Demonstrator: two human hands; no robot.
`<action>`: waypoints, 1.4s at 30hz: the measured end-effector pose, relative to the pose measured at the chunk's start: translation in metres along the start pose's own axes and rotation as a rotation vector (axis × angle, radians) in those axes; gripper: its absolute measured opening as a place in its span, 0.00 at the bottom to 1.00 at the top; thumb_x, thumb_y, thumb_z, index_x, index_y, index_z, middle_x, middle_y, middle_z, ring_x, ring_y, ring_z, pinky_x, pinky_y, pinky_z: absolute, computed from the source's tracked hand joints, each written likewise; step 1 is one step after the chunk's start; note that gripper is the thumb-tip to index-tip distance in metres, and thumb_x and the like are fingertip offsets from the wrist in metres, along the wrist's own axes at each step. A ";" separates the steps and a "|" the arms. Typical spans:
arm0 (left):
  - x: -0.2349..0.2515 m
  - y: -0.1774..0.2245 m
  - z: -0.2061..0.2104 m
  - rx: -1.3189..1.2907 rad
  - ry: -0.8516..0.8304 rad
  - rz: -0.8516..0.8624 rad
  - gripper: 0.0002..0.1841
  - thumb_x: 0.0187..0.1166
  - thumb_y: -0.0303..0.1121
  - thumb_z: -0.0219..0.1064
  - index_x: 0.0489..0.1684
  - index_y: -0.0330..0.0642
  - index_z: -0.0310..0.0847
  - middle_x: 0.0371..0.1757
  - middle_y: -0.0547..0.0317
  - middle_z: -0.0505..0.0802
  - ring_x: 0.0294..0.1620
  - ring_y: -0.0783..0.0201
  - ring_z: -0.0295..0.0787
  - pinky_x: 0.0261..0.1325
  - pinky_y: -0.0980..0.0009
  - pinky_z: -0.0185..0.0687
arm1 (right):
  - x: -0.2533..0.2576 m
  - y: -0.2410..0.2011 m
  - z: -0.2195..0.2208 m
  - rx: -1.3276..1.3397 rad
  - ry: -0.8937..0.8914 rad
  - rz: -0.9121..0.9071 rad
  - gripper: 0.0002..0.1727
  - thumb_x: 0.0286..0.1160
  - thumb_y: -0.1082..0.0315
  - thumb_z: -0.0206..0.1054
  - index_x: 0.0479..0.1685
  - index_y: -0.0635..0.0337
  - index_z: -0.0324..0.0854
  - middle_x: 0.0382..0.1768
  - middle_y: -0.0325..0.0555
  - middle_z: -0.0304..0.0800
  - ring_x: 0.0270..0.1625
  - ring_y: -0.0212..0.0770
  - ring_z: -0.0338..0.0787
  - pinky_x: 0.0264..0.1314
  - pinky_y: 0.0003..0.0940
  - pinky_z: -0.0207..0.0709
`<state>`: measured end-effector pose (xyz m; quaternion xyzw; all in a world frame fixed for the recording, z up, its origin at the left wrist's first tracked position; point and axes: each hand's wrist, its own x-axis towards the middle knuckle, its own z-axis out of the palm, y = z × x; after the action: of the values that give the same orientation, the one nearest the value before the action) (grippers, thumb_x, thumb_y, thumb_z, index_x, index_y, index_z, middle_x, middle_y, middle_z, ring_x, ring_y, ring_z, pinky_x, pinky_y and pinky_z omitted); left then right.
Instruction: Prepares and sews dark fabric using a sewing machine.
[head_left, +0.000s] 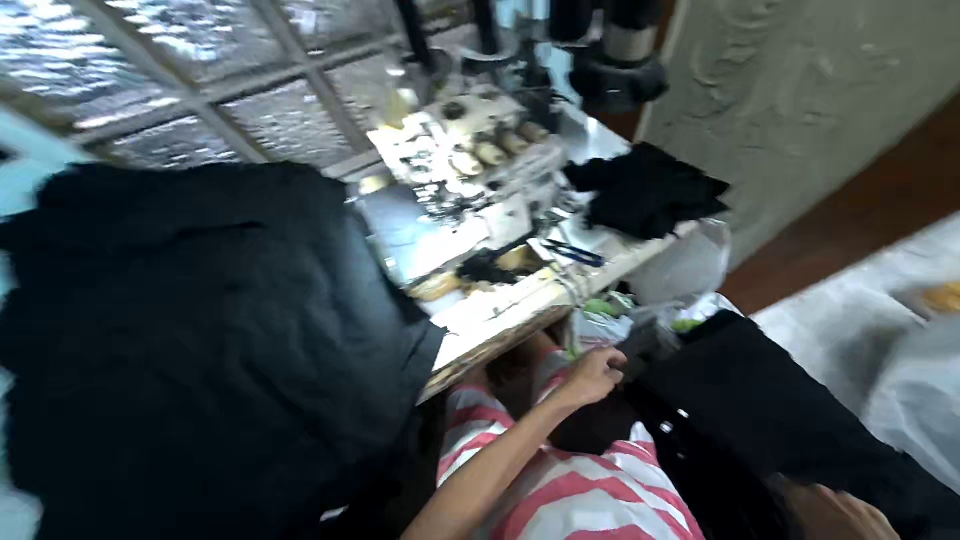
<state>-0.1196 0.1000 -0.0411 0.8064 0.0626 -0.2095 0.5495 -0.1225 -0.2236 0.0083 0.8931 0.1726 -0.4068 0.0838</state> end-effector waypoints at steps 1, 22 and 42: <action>-0.022 -0.007 -0.008 -0.118 0.012 0.008 0.18 0.85 0.22 0.60 0.71 0.27 0.77 0.69 0.37 0.85 0.65 0.52 0.86 0.71 0.58 0.79 | 0.009 -0.017 -0.010 -0.016 0.069 -0.093 0.20 0.86 0.70 0.58 0.71 0.69 0.80 0.59 0.79 0.86 0.62 0.83 0.85 0.61 0.80 0.72; -0.338 -0.115 -0.094 0.590 1.445 -0.011 0.10 0.77 0.28 0.68 0.44 0.32 0.93 0.51 0.43 0.96 0.39 0.56 0.96 0.44 0.63 0.92 | -0.020 -0.385 -0.023 -0.314 0.706 -1.812 0.07 0.67 0.75 0.69 0.39 0.57 0.92 0.47 0.50 0.96 0.34 0.46 0.94 0.32 0.38 0.87; -0.389 0.052 -0.272 0.694 1.864 0.224 0.10 0.82 0.33 0.63 0.42 0.34 0.84 0.36 0.63 0.88 0.30 0.88 0.75 0.37 0.88 0.72 | -0.046 -0.451 -0.075 0.081 1.050 -1.806 0.08 0.71 0.77 0.63 0.29 0.61 0.87 0.27 0.49 0.89 0.29 0.48 0.91 0.31 0.39 0.82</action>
<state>-0.3804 0.3784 0.2458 0.7657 0.3275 0.5526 0.0319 -0.2676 0.2048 0.0878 0.4987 0.7768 0.1154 -0.3669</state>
